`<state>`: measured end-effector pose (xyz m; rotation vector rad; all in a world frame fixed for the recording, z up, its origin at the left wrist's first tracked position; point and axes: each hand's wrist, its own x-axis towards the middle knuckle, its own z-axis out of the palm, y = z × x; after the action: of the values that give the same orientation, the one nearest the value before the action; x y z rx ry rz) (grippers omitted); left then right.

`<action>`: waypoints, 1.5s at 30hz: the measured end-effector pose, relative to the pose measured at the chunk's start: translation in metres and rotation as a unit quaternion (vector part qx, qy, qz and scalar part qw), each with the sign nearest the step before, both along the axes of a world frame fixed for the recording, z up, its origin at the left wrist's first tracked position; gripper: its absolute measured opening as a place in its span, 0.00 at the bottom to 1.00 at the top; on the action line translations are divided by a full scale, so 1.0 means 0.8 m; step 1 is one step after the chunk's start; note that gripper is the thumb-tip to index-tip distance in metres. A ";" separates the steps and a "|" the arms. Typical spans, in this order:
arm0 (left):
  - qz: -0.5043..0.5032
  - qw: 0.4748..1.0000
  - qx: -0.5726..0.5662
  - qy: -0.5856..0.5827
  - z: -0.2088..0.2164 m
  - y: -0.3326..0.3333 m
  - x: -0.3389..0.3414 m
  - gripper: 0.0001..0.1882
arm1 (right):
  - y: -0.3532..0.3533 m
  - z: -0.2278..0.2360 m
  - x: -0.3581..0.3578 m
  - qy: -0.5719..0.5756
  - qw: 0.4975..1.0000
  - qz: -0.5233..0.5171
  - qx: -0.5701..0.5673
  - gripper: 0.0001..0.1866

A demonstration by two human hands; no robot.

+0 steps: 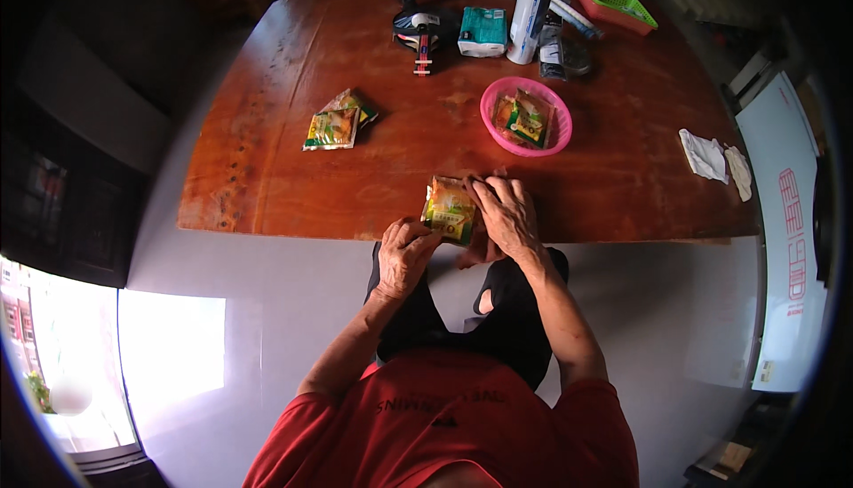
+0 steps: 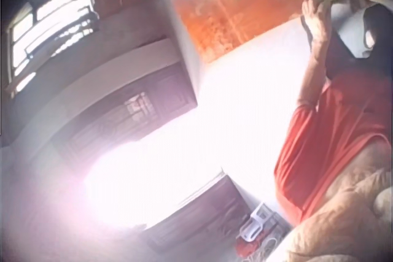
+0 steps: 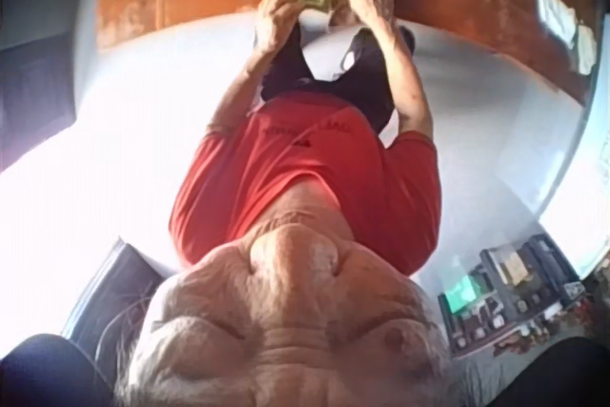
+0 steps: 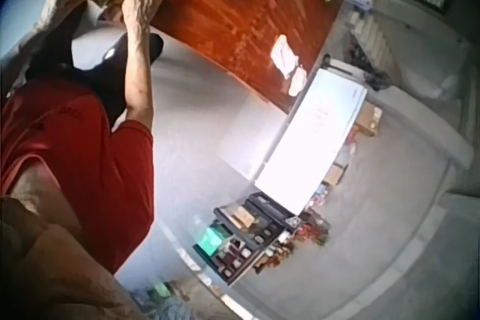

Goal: The person sits on the floor and wipes several small packaged items with a brown cloth, placing them into a pink plastic basket. The person also wipes a black circular object and the wooden table surface.

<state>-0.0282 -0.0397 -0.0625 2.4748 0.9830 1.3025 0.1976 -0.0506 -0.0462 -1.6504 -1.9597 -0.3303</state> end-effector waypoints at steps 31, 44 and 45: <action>-0.116 0.977 0.149 0.102 0.060 0.144 0.273 0.10 | -0.060 -0.003 0.096 0.034 0.969 -0.243 0.007 0.21; 0.124 0.990 0.018 0.059 0.062 0.168 0.098 0.37 | -0.061 -0.011 0.096 0.022 0.974 -0.222 0.037 0.18; 0.179 0.983 0.008 0.038 0.055 0.184 0.067 0.38 | -0.062 -0.012 0.096 0.021 0.974 -0.226 0.021 0.18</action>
<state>0.0255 0.1076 -0.0187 2.4523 1.4978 1.3194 0.2745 -0.1000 -0.0559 -2.0495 -1.5177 -0.4968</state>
